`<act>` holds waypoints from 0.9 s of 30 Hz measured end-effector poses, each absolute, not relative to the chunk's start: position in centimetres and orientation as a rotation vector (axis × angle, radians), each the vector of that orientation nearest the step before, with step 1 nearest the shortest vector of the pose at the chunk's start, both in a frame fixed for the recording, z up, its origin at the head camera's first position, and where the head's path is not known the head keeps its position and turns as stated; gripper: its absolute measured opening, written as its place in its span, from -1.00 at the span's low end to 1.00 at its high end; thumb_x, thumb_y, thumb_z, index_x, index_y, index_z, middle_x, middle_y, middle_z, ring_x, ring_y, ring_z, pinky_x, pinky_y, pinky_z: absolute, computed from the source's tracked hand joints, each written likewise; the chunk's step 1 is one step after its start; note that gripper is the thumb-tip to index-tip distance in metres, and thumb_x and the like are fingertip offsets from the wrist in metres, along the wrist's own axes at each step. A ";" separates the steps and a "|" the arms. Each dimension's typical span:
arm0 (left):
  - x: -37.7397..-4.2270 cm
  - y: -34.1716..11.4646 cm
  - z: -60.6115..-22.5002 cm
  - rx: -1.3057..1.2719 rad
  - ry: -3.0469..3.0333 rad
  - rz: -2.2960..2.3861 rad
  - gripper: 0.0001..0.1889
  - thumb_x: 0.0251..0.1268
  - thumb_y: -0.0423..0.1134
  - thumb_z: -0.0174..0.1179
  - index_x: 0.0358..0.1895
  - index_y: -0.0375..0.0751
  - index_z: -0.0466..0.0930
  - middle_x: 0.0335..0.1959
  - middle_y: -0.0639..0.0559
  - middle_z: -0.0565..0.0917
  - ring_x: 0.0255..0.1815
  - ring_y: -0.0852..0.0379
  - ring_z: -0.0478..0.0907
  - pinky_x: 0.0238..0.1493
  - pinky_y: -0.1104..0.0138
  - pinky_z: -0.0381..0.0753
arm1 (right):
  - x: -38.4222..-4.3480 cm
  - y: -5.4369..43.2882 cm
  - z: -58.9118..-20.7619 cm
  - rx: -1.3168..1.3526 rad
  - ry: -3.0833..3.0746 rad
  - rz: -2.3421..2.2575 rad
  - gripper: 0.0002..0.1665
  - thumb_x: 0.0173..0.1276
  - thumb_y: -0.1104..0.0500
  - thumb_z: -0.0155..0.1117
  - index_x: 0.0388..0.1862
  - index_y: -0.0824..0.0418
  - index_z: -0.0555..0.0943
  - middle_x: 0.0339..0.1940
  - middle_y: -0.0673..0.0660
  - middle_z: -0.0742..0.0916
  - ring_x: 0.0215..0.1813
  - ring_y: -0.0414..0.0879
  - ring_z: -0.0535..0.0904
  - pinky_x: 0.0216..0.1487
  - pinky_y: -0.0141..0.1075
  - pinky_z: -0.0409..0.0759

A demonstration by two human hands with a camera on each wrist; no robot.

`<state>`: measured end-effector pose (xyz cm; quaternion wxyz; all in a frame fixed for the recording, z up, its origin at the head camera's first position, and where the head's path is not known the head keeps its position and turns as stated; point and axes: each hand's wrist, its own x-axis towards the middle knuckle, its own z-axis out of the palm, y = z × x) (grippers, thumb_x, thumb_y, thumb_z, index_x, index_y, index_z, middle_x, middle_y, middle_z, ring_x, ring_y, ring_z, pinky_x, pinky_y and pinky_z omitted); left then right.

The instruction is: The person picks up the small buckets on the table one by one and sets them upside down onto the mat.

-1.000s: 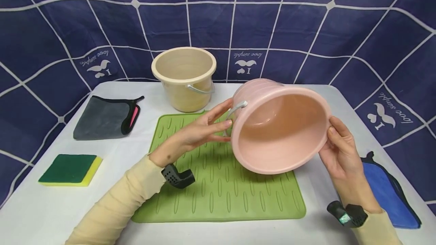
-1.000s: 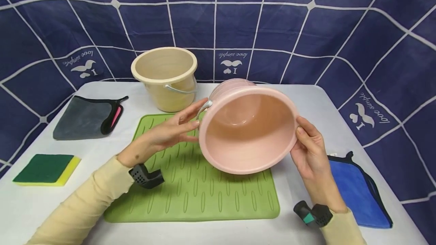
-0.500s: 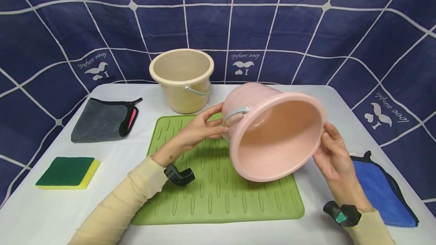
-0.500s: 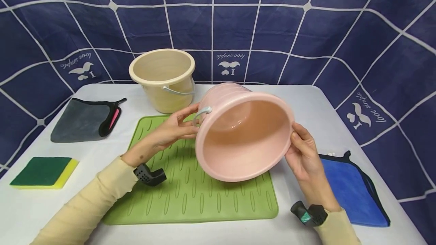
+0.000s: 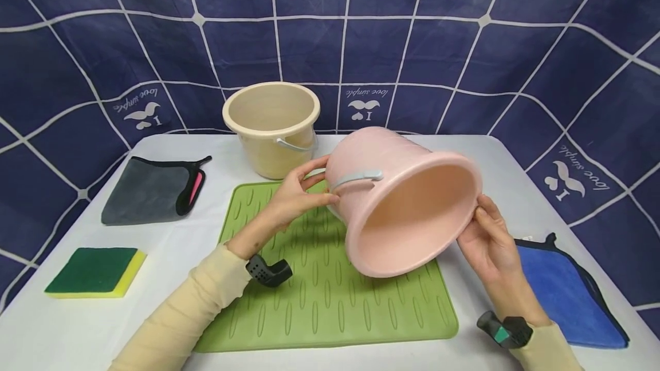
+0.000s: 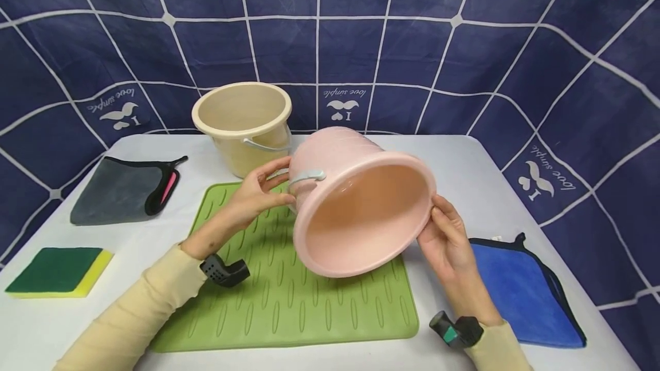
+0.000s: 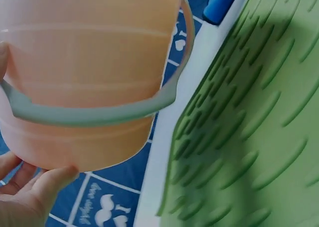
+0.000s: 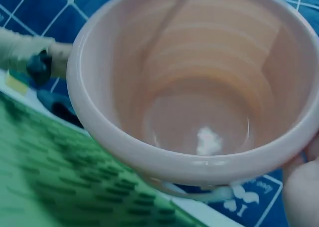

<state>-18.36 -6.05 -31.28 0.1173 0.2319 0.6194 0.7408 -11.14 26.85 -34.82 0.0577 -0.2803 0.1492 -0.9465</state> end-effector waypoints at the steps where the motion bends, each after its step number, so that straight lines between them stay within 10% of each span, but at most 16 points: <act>1: -18.4 -6.1 -31.1 0.704 1.849 2.164 -0.20 -0.05 -0.62 0.26 0.37 -0.36 0.17 0.32 -0.13 0.29 0.26 -0.03 0.30 0.11 0.18 0.43 | -11.2 27.0 -34.9 -0.851 0.487 -2.865 -0.58 0.47 0.47 -0.30 0.06 0.49 0.53 0.05 0.34 0.58 0.16 0.13 0.42 0.26 -0.16 0.24; 9: -18.4 -7.4 -28.8 1.098 2.272 2.052 -0.09 -0.26 -0.65 0.43 0.34 -0.39 0.24 0.24 -0.13 0.29 0.29 0.05 0.26 0.15 0.28 0.38 | -11.2 28.7 -32.5 -0.817 1.202 -2.819 -0.47 0.52 0.37 -0.32 0.45 0.31 0.10 0.40 0.30 0.26 0.39 0.14 0.16 0.35 -0.18 0.08; 18: -18.5 -7.2 -27.6 1.730 2.752 1.498 0.01 -0.44 -0.44 0.59 0.30 -0.43 0.28 0.24 -0.23 0.32 0.25 0.00 0.28 0.22 0.28 0.31 | -12.6 26.7 -27.9 -1.046 2.456 -2.054 -0.06 0.30 0.48 0.13 0.53 0.12 -0.09 0.50 0.21 0.02 0.43 0.13 0.04 0.26 -0.37 0.24; 27: -18.2 -5.2 -27.6 2.178 2.726 0.891 -0.08 -0.30 -0.32 0.54 0.30 -0.37 0.31 0.28 -0.17 0.33 0.34 -0.03 0.17 0.32 0.24 0.13 | -14.7 25.0 -27.8 -0.896 2.558 -1.630 0.13 0.25 0.41 0.25 0.53 -0.13 -0.21 0.51 0.00 -0.10 0.40 0.23 0.05 0.20 0.10 0.25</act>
